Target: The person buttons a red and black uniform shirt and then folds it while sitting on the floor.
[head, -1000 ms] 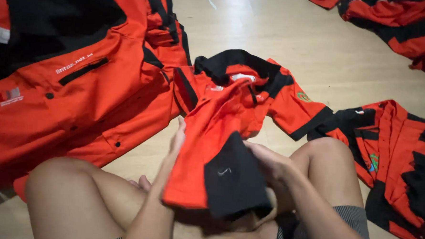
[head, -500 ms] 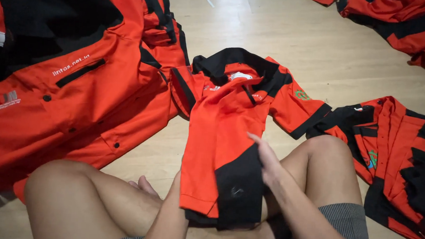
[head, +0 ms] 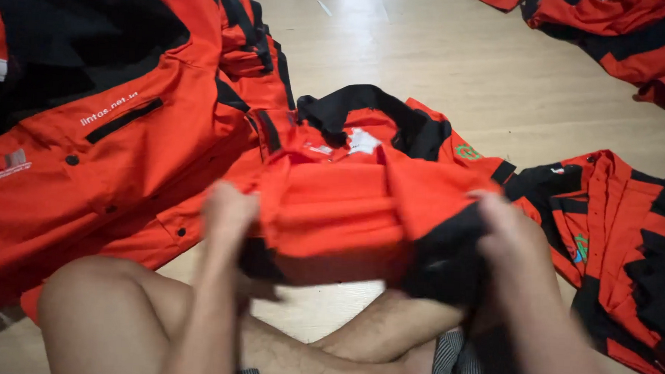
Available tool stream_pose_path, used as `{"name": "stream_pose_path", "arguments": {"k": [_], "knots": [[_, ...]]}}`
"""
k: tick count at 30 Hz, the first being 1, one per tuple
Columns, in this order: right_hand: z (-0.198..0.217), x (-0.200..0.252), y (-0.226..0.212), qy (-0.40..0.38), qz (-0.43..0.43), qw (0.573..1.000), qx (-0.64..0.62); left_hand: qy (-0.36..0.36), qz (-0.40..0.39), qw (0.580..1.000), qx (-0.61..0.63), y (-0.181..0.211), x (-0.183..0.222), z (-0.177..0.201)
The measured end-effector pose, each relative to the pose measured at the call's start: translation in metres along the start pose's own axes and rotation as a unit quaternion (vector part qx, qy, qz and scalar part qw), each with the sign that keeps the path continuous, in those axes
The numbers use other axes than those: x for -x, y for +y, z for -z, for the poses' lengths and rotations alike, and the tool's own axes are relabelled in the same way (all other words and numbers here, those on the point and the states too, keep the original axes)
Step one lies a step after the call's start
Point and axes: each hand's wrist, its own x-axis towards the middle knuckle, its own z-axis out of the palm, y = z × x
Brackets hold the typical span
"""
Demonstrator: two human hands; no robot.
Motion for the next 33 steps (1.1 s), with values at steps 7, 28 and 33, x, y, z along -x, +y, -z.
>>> {"name": "stream_pose_path", "arguments": {"k": [7,28,33], "knots": [[-0.007,-0.051,0.063,-0.284,-0.303,0.896,-0.158,-0.306,0.013,0.857,-0.414,0.065,0.095,0.099],[-0.189,-0.145,-0.001,-0.251,-0.277,0.923,-0.088,-0.358,-0.074,0.931,0.001,0.103,0.04,-0.011],[-0.125,-0.154,-0.006,0.092,-0.11,0.971,-0.192,-0.153,-0.305,0.932,-0.125,0.093,-0.067,-0.05]]}}
